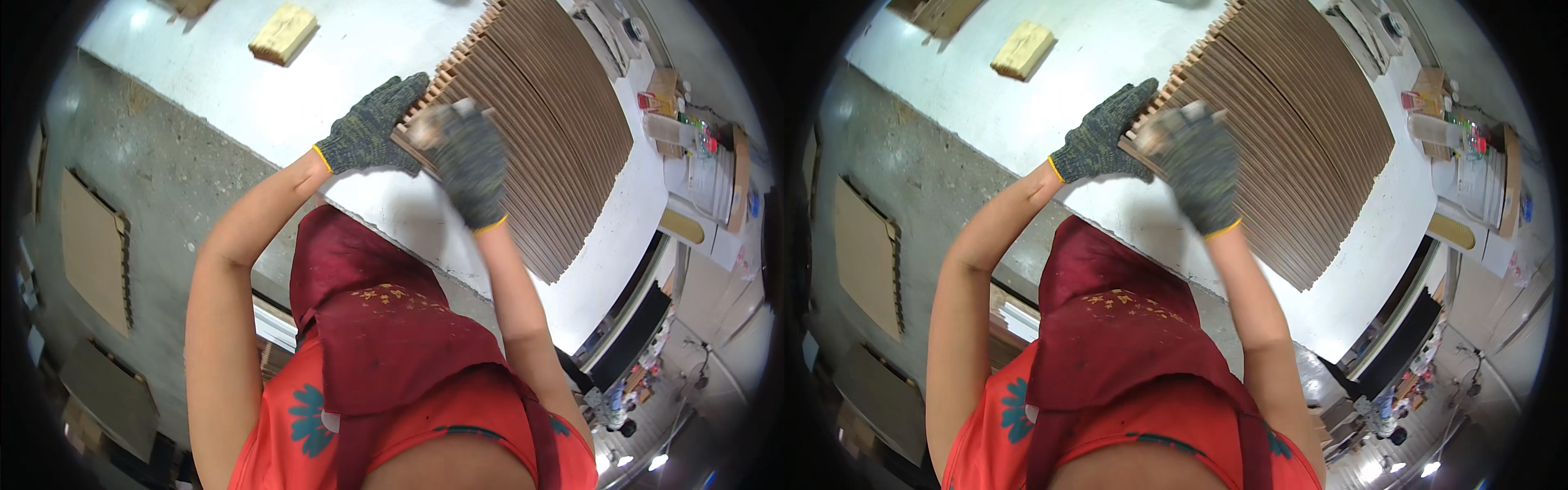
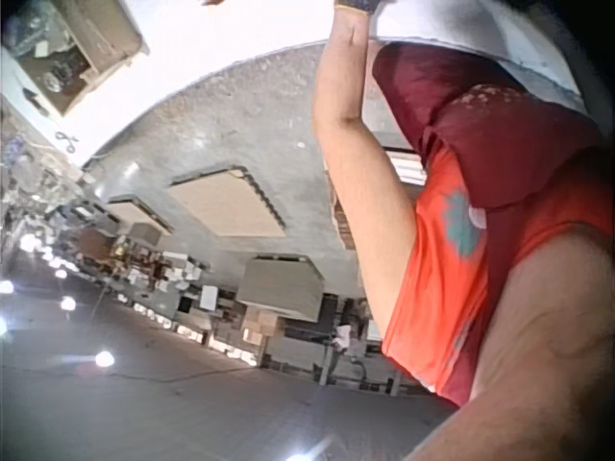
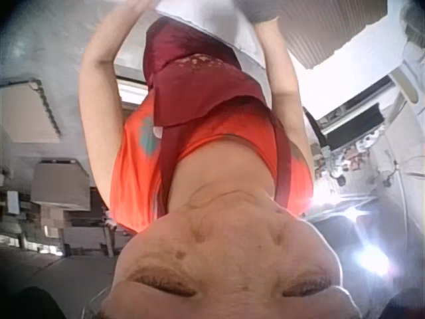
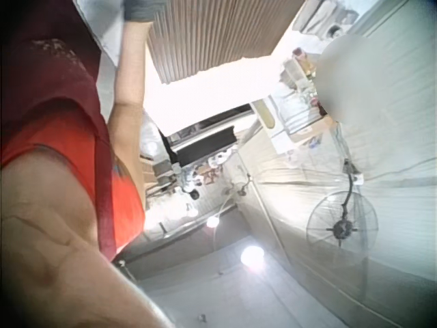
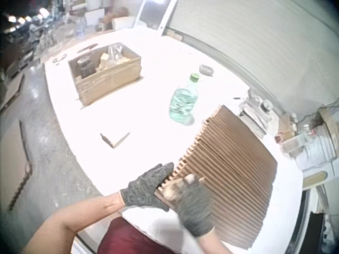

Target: The person wipes a connected panel of wooden slats with a cloth and applies stain to individual wooden beams using a sponge.

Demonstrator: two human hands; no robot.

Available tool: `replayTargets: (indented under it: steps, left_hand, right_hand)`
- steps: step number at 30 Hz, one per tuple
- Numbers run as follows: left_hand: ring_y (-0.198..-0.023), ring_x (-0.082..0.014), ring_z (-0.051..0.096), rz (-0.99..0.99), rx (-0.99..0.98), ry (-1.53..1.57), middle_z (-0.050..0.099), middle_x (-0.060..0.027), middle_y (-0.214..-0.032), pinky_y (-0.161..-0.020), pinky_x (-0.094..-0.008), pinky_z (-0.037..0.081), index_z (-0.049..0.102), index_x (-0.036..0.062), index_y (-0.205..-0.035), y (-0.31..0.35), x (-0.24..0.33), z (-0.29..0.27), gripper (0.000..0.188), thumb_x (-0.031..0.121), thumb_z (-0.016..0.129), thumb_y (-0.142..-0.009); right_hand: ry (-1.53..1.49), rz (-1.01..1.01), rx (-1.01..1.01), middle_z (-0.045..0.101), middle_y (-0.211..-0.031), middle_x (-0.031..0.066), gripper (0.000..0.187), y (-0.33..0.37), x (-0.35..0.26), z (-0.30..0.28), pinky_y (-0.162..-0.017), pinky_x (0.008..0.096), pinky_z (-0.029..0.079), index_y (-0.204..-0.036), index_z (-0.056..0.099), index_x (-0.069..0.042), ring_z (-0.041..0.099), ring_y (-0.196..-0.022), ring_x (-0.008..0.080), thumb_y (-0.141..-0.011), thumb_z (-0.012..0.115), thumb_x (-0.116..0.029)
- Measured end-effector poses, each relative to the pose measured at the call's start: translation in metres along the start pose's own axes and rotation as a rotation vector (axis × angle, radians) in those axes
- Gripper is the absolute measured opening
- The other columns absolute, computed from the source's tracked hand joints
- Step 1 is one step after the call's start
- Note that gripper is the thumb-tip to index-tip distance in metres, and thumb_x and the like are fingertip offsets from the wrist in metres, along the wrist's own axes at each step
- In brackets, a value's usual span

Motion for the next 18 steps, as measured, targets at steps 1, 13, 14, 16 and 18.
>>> replayTargets:
  steps: [1,13,14,16,18]
  left_hand:
    - [-0.129,-0.0295,0.039,-0.003,0.001,-0.024,0.039,-0.0142,-0.141,-0.108,-0.0407,0.031,0.032,0.0048,-0.140,-0.003,-0.004,0.001,0.112,0.047,0.085,-0.051]
    - [-0.114,-0.0261,0.053,0.120,-0.016,0.020,0.049,-0.0165,-0.129,-0.095,-0.0368,0.047,0.034,0.0013,-0.137,-0.020,0.023,-0.010,0.110,0.034,0.091,-0.049]
    - [-0.115,-0.0268,0.052,0.105,-0.034,0.064,0.048,-0.0170,-0.130,-0.097,-0.0383,0.044,0.034,0.0006,-0.137,-0.022,0.026,-0.008,0.109,0.036,0.090,-0.050]
    - [-0.118,-0.0282,0.050,0.075,-0.088,0.149,0.047,-0.0180,-0.132,-0.103,-0.0412,0.038,0.035,-0.0007,-0.136,-0.023,0.030,-0.007,0.107,0.040,0.088,-0.052]
    - [-0.112,-0.0300,0.053,0.169,0.026,-0.016,0.051,-0.0180,-0.125,-0.093,-0.0387,0.046,0.035,-0.0022,-0.135,-0.012,-0.003,0.002,0.109,0.031,0.092,-0.048]
  right_hand:
    - [-0.075,0.003,-0.083,0.055,-0.117,0.0142,0.032,0.011,-0.009,-0.008,-0.098,0.0482,0.040,-0.113,0.056,-0.007,0.052,-0.111,0.0295,-0.085,0.060,-0.021]
    - [0.050,0.752,0.265,0.060,-0.093,0.0162,0.028,0.115,0.137,-0.011,-0.075,0.0414,0.046,-0.100,0.059,-0.004,0.058,-0.087,0.0299,-0.097,0.043,-0.027]
    - [0.190,0.608,0.208,0.059,-0.099,0.0149,0.023,0.105,0.094,0.010,-0.082,0.0416,0.045,-0.106,0.058,-0.007,0.057,-0.094,0.0298,-0.094,0.046,-0.022]
    - [0.106,0.618,0.079,0.054,-0.120,0.0145,0.034,0.052,0.006,0.029,-0.103,0.0435,0.036,-0.119,0.054,-0.008,0.049,-0.116,0.0306,-0.085,0.054,-0.016]
    - [-0.140,0.309,0.096,0.053,-0.123,0.0160,0.036,0.025,-0.033,0.006,-0.104,0.0440,0.036,-0.118,0.054,-0.008,0.049,-0.117,0.0302,-0.083,0.055,-0.015]
Point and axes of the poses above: each hand's wrist, its own y-axis away from the middle knuckle, its own z-axis out of the palm, x = y × z, the point moved 1 cm from there along -y, towards the middle knuckle
